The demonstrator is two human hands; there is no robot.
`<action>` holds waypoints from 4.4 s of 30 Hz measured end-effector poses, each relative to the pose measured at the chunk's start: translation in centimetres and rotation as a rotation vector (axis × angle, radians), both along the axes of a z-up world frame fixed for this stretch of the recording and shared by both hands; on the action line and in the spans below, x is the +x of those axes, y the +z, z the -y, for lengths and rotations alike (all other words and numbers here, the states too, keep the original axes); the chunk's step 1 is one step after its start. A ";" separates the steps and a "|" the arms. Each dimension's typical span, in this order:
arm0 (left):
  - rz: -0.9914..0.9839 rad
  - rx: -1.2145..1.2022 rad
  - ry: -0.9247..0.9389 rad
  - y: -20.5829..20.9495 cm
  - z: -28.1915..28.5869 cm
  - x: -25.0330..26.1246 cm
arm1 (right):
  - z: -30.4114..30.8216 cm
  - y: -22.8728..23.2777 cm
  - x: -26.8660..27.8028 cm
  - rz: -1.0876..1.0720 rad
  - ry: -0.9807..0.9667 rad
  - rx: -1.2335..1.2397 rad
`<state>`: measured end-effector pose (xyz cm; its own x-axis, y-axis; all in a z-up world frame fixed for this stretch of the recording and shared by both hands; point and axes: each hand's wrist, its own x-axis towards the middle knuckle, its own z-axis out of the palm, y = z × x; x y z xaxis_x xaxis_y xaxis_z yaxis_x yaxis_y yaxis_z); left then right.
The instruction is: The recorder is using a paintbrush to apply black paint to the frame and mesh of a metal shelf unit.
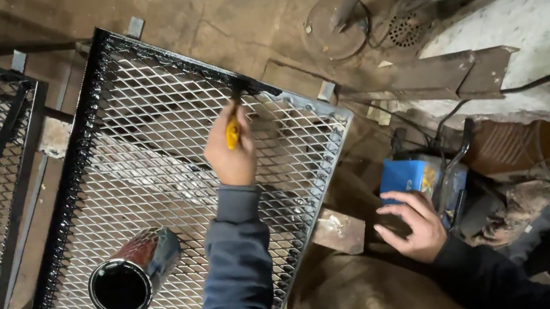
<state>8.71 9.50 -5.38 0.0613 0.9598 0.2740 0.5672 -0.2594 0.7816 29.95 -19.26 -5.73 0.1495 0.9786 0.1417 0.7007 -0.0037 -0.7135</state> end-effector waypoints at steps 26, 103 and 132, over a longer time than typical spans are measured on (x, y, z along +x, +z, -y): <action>0.156 -0.414 -0.330 1.4 3.7 1.0 | 1.2 -0.1 -0.8 0.025 -0.012 -0.022; -0.350 0.118 -0.676 2.2 -7.9 5.4 | 0.2 0.5 -1.6 0.027 0.025 0.005; -0.009 0.103 -0.119 -0.8 -0.2 -0.6 | 0.8 0.1 -2.1 0.032 0.036 -0.011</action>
